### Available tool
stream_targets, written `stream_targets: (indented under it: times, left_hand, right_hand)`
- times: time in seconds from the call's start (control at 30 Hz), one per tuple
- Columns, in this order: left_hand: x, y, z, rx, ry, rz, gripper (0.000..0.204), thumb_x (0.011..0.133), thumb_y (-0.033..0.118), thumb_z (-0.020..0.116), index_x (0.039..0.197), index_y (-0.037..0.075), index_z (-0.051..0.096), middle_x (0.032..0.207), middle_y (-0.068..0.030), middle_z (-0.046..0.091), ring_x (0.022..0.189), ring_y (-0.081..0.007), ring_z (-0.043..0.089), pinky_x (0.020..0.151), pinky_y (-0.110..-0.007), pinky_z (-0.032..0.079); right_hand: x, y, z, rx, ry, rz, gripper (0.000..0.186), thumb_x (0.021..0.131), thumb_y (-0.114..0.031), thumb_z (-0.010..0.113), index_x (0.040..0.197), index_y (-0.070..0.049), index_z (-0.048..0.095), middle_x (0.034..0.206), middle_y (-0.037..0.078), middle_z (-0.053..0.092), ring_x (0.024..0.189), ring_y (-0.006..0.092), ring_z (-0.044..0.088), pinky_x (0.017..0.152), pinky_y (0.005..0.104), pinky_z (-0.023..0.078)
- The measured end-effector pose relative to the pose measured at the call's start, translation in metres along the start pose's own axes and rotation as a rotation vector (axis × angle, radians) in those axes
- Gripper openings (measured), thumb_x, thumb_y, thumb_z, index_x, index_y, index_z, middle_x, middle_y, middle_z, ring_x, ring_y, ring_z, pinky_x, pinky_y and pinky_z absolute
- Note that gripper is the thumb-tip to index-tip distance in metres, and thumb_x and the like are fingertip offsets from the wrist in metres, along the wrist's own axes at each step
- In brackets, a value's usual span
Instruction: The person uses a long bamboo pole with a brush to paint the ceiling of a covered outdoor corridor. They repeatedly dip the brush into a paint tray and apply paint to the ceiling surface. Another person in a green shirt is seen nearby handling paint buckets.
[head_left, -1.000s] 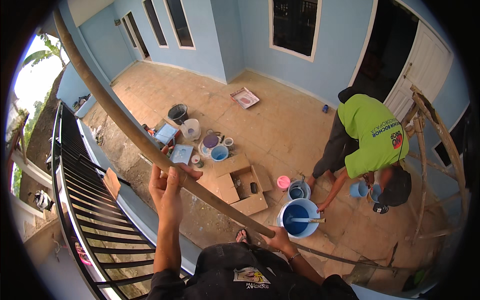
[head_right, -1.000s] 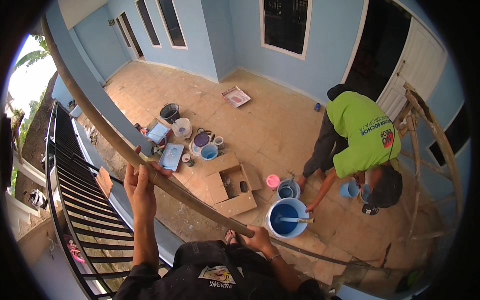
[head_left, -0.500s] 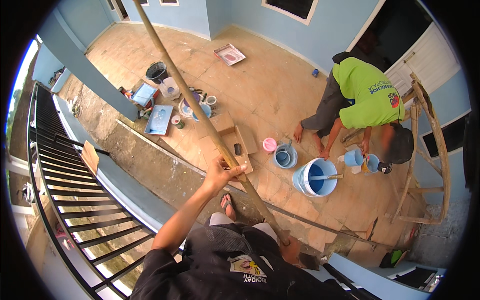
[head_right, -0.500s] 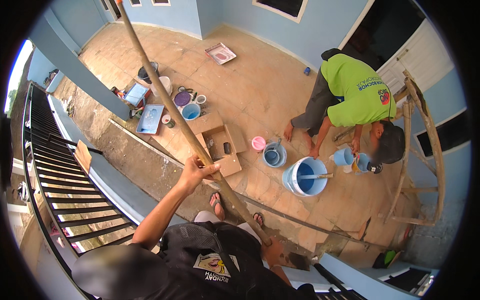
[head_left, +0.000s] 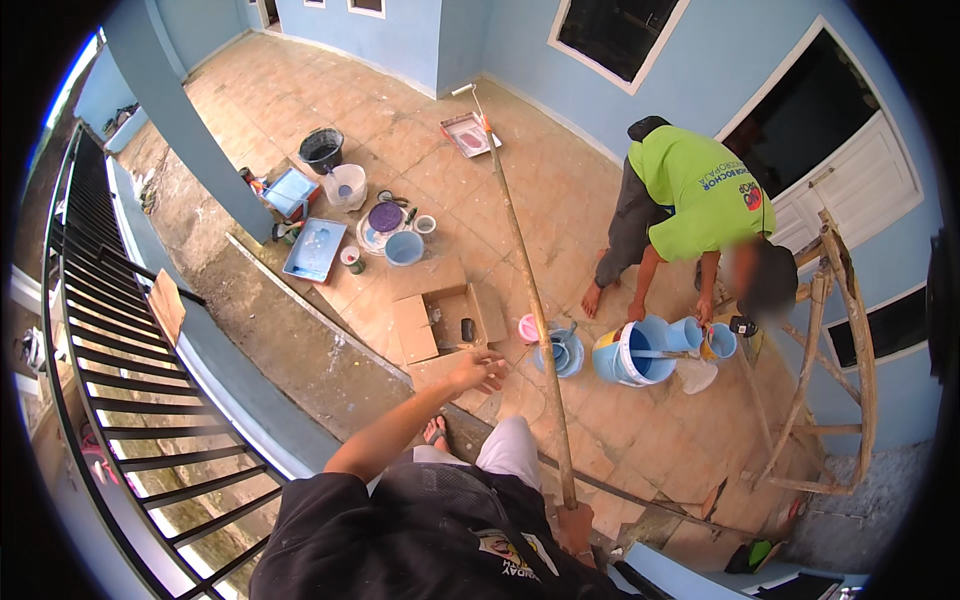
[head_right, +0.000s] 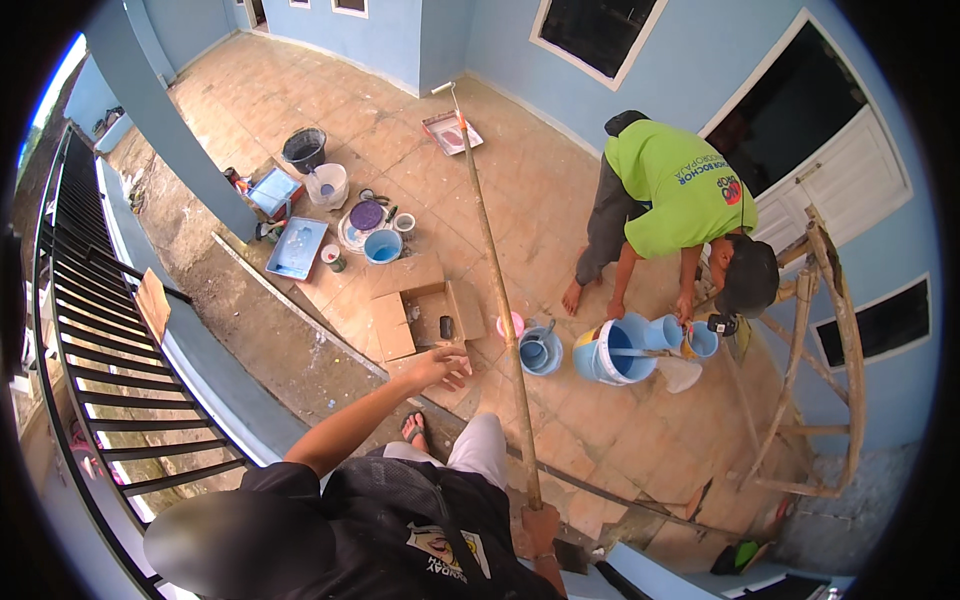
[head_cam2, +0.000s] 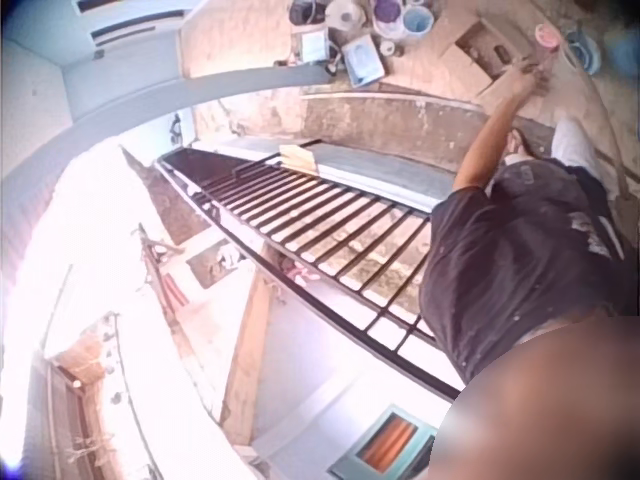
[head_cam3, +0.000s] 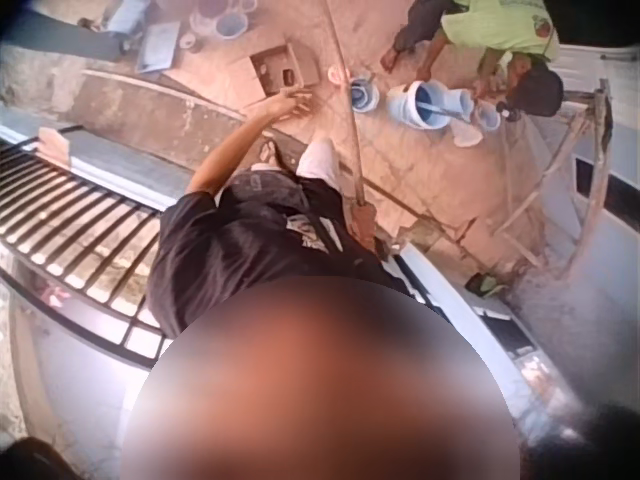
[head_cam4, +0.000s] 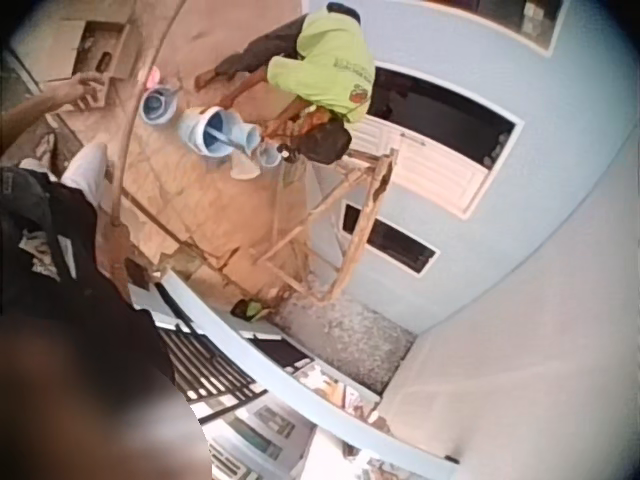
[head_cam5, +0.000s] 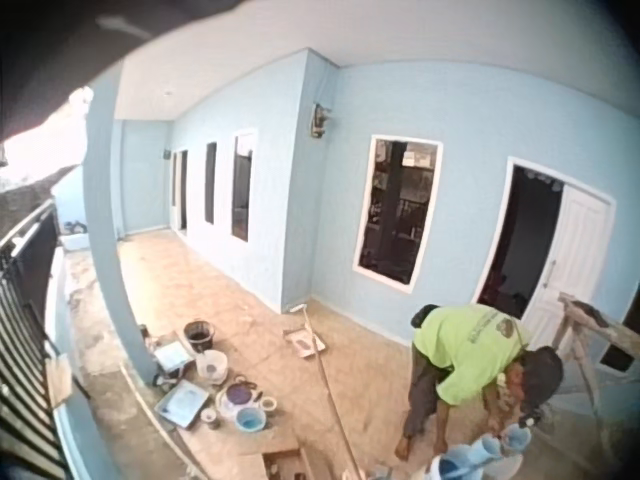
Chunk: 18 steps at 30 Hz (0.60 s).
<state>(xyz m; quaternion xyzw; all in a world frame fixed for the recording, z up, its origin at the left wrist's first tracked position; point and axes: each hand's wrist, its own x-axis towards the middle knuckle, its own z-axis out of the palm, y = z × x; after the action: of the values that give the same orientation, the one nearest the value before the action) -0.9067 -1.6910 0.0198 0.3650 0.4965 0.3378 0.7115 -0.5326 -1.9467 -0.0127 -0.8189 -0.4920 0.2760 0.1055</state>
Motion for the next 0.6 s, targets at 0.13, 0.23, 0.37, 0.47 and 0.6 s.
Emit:
stream_targets:
  times: [0.13,0.23,0.37,0.47,0.6]
  left_hand:
    - [-0.043,-0.088,-0.033,-0.027,0.287,-0.146,0.040,0.103,0.026,0.061,0.135,0.003,0.058,0.100,-0.0164,0.073,0.078,-0.0262,0.074,0.067,-0.039,0.062]
    - [-0.075,-0.182,-0.057,-0.041,0.477,-0.227,0.039,0.104,0.025,0.058,0.135,0.001,0.055,0.100,-0.0186,0.072,0.082,-0.0298,0.074,0.068,-0.044,0.062]
    - [-0.110,-0.304,-0.058,-0.075,0.874,-0.341,0.037,0.100,0.019,0.056,0.132,0.000,0.057,0.092,-0.0200,0.072,0.068,-0.0312,0.073,0.058,-0.042,0.060]
    - [-0.132,-0.368,-0.020,-0.266,1.163,-0.402,0.032,0.099,0.015,0.053,0.128,0.001,0.056,0.089,-0.0208,0.071,0.066,-0.0329,0.072,0.056,-0.045,0.060]
    - [-0.132,-0.388,0.067,-0.462,1.240,-0.456,0.030,0.099,0.014,0.052,0.125,0.000,0.057,0.091,-0.0199,0.070,0.068,-0.0342,0.073,0.057,-0.047,0.061]
  right_hand:
    - [0.049,0.024,0.008,0.102,-0.074,0.020,0.032,0.070,-0.024,0.074,0.076,0.008,0.070,0.069,0.025,0.069,0.067,0.0387,0.072,0.064,0.0471,0.056]
    - [0.097,0.053,0.002,0.224,-0.125,0.049,0.025,0.072,-0.017,0.075,0.062,0.002,0.061,0.054,0.009,0.059,0.042,0.0195,0.056,0.042,0.0364,0.044]
    - [0.184,0.086,-0.015,0.362,-0.275,0.138,0.022,0.077,-0.010,0.073,0.063,-0.004,0.057,0.052,0.005,0.053,0.042,0.0181,0.053,0.039,0.0347,0.040]
    - [0.247,0.103,-0.026,0.277,-0.280,0.136,0.020,0.076,-0.009,0.073,0.066,-0.002,0.057,0.055,0.006,0.055,0.041,0.0176,0.052,0.038,0.0347,0.040]
    - [0.321,0.121,-0.044,0.263,-0.318,0.165,0.018,0.076,-0.009,0.072,0.071,0.001,0.058,0.056,0.008,0.055,0.043,0.0189,0.054,0.039,0.0343,0.042]
